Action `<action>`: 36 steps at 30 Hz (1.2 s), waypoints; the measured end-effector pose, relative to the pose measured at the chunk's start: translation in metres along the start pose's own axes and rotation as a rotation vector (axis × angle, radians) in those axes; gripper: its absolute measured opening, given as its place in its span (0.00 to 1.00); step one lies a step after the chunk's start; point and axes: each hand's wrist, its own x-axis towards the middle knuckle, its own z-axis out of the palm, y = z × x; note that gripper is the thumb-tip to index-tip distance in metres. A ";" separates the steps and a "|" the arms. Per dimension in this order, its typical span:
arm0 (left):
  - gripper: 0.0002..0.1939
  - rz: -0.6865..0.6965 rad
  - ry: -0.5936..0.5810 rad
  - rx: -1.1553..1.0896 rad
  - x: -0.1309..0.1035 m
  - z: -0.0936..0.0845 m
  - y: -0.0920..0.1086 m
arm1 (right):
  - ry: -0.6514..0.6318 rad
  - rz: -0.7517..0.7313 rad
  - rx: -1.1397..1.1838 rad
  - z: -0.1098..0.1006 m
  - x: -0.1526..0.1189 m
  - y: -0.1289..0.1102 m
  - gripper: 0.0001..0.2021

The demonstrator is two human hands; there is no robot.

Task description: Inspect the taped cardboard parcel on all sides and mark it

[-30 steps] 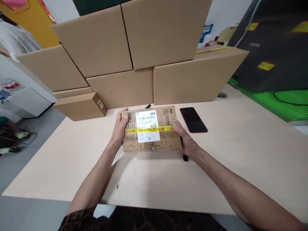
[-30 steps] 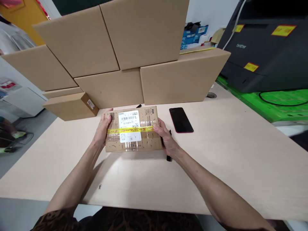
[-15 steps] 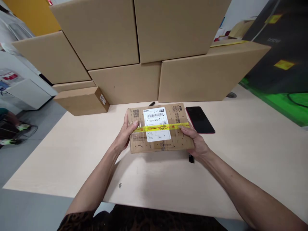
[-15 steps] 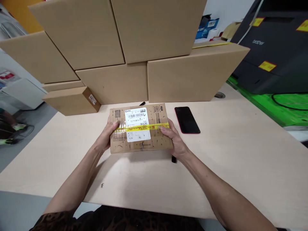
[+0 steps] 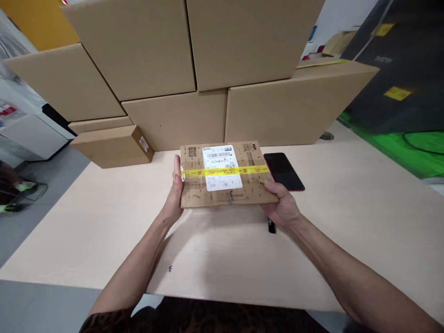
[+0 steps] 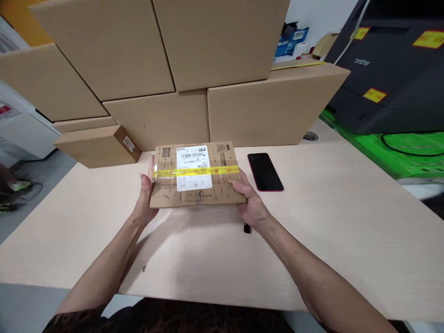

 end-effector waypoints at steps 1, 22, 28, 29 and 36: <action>0.55 0.075 -0.049 0.051 -0.003 0.000 -0.004 | 0.045 -0.002 0.030 0.001 0.001 -0.002 0.34; 0.50 0.152 0.086 0.271 -0.003 -0.006 -0.018 | -0.069 -0.271 -0.204 0.003 -0.004 0.017 0.58; 0.48 0.111 0.015 0.198 -0.002 -0.008 -0.017 | -0.029 -0.302 -0.230 0.002 0.000 0.018 0.51; 0.50 0.106 -0.018 0.175 -0.002 -0.007 -0.017 | -0.028 -0.308 -0.230 0.002 0.001 0.016 0.50; 0.61 0.102 0.029 0.069 -0.003 -0.001 -0.015 | -0.112 -0.466 -0.489 -0.005 -0.003 -0.004 0.59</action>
